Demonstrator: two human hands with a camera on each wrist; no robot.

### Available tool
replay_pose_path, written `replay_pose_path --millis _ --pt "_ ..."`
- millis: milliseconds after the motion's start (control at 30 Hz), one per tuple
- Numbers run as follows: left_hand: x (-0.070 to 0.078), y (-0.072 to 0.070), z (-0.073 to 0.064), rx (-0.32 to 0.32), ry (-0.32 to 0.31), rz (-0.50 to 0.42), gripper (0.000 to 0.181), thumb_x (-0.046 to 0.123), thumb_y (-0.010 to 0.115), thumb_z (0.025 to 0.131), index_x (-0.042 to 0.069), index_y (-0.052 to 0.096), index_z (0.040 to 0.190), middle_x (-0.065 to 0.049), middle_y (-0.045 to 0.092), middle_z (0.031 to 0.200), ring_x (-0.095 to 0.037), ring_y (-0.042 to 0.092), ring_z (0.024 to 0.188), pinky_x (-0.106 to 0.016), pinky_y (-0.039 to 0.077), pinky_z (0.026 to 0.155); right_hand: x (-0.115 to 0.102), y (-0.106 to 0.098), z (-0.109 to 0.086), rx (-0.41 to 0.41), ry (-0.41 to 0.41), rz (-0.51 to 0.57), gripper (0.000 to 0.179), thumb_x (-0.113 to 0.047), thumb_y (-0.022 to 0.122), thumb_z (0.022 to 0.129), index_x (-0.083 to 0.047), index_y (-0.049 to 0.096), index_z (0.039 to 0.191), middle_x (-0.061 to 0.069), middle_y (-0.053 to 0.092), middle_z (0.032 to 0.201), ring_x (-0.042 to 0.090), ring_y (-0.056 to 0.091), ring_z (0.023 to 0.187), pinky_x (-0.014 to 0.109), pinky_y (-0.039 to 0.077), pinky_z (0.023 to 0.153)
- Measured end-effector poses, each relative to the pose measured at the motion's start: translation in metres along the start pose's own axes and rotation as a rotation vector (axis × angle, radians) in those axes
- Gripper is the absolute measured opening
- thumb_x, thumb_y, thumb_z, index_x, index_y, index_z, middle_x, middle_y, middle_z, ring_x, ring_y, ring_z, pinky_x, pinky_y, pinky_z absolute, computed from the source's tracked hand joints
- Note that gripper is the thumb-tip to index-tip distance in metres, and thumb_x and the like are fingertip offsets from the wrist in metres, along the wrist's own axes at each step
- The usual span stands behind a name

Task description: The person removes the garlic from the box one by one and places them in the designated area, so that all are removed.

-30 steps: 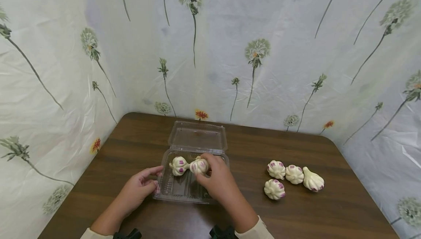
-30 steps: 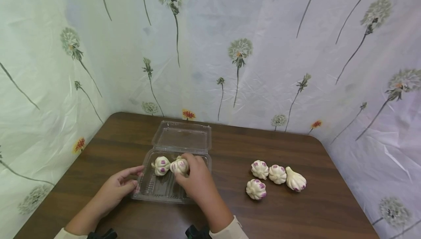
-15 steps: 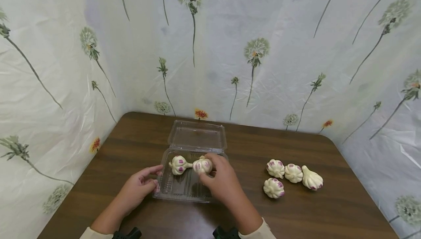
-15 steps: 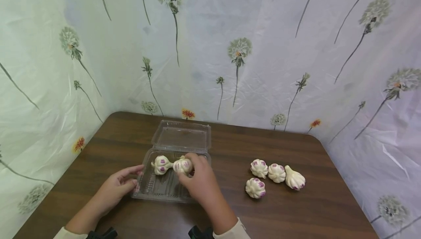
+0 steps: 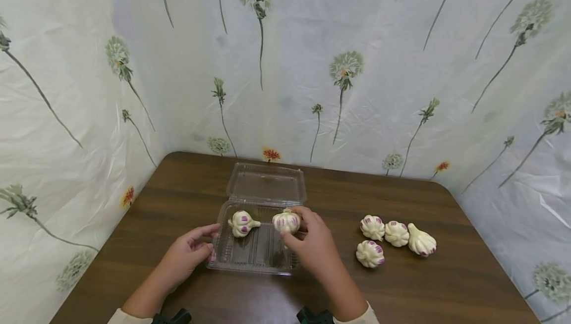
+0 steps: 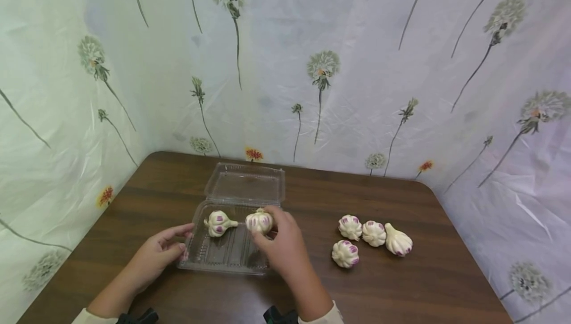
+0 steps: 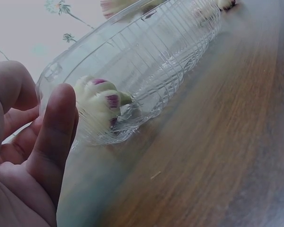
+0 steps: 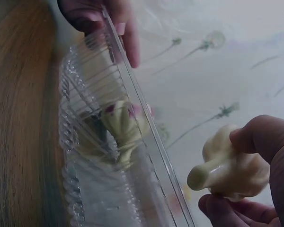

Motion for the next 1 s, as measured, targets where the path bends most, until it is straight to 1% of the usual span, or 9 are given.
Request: replay_pose_path --millis 233,400,500,633,833,1000 --pt "0.001 0.000 -0.001 -0.004 0.012 -0.010 0.050 0.000 0.061 0.100 -0.002 0.053 0.149 -0.027 0.055 0.133 -0.011 0.066 0.079 -0.024 0.059 0.072 0.005 -0.005 -0.004 0.012 0.005 0.022 0.049 -0.019 0.082 0.090 -0.022 0.063 0.135 0.009 0.062 0.123 0.022 0.072 0.103 0.024 0.062 0.079" --pt "-0.002 0.000 0.000 -0.006 0.001 0.001 0.049 -0.001 0.060 0.101 -0.002 0.053 0.149 -0.026 0.054 0.133 -0.011 0.067 0.080 -0.025 0.059 0.073 0.008 -0.007 -0.008 0.007 0.014 0.034 0.050 -0.019 0.083 0.089 -0.022 0.063 0.136 0.010 0.061 0.123 0.022 0.072 0.101 0.025 0.063 0.077" --pt "-0.004 -0.001 0.000 -0.002 -0.011 0.007 0.049 -0.002 0.059 0.101 0.000 0.053 0.149 -0.025 0.055 0.133 -0.011 0.067 0.080 -0.025 0.060 0.073 0.009 -0.009 -0.010 0.010 0.017 0.046 0.051 -0.019 0.084 0.089 -0.022 0.063 0.136 0.010 0.061 0.124 0.022 0.072 0.102 0.025 0.062 0.079" --pt "-0.006 -0.001 0.002 0.002 -0.012 0.014 0.049 -0.002 0.059 0.101 0.000 0.054 0.149 -0.024 0.055 0.133 -0.012 0.067 0.080 -0.026 0.060 0.074 0.012 -0.013 -0.011 0.015 0.020 0.059 0.051 -0.017 0.084 0.088 -0.023 0.063 0.135 0.010 0.061 0.125 0.022 0.072 0.106 0.024 0.062 0.082" --pt "-0.007 0.000 0.002 0.004 -0.012 0.012 0.048 -0.002 0.058 0.101 0.000 0.054 0.149 -0.024 0.055 0.133 -0.012 0.068 0.081 -0.026 0.061 0.074 0.018 -0.021 -0.014 0.029 0.037 0.038 0.052 -0.016 0.084 0.089 -0.023 0.063 0.136 0.011 0.061 0.125 0.021 0.072 0.105 0.023 0.061 0.082" --pt "-0.004 0.000 0.002 0.001 -0.002 0.011 0.049 -0.002 0.058 0.101 0.000 0.054 0.149 -0.025 0.055 0.132 -0.011 0.068 0.080 -0.026 0.060 0.074 0.020 -0.028 -0.015 0.046 0.043 0.014 0.051 -0.017 0.084 0.088 -0.022 0.063 0.135 0.010 0.061 0.122 0.020 0.072 0.104 0.024 0.061 0.083"
Point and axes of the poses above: each hand's wrist, its own z-axis towards the middle knuckle, its own y-axis out of the palm, x = y × z, the point moved 9 cm from there along z, towards the middle knuckle
